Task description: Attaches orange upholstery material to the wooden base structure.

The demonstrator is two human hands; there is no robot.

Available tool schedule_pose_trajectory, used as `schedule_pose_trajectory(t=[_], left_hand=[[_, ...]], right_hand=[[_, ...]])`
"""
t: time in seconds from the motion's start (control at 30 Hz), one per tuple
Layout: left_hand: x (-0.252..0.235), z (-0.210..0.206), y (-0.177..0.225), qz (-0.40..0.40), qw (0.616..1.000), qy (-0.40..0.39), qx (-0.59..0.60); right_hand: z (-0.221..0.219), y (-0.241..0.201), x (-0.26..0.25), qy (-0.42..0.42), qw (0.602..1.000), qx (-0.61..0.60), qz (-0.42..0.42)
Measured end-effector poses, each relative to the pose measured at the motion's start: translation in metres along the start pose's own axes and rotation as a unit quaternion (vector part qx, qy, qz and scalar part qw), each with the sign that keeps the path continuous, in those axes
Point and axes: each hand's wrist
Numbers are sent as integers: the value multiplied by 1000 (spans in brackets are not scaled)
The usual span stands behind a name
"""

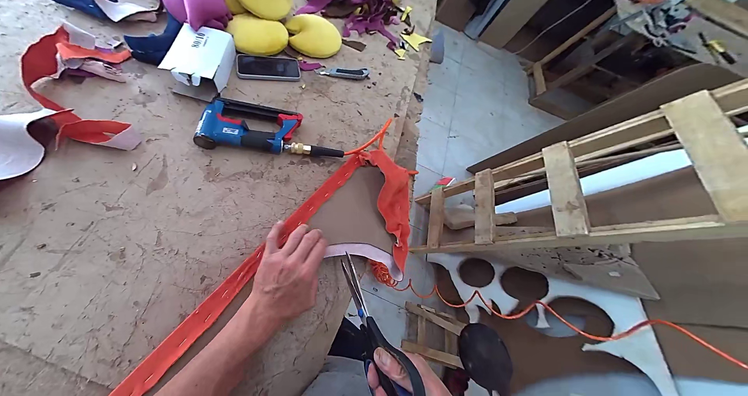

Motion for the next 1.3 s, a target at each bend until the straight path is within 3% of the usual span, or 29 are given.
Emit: schedule_pose_trajectory(t=[0.17,0.4,0.57,0.77,1.03,1.13,1.3], left_hand=[[-21,-29,2,-69,996,46,37],[-13,-35,-1,-48,991,106,69],[-18,-32,1,20,990,103,94],[-18,-32,1,19,991,93,98],[-33,-24,-1,155,979,22,133],[-29,-28,-2,122,983,37,130],[-26,-35,2,19,993,44,105]], right_hand=[[-2,-5,-3,13,1000,-14,-8],[-10,-11,-7,21,1000,-12,0],[-4,-12,-7,33,999,-22,24],[-9,-17,-6,29,999,-18,2],[5,13,-3,78,982,106,135],[17,19,0,25,988,73,133],[18,8,-2,-21,999,-17,42]])
Point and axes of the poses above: each hand's wrist, its own x-axis away from the middle knuckle, its own z-axis out of the back of the hand, y = z × x, and after that the axes turned 14 degrees about y, right-handed
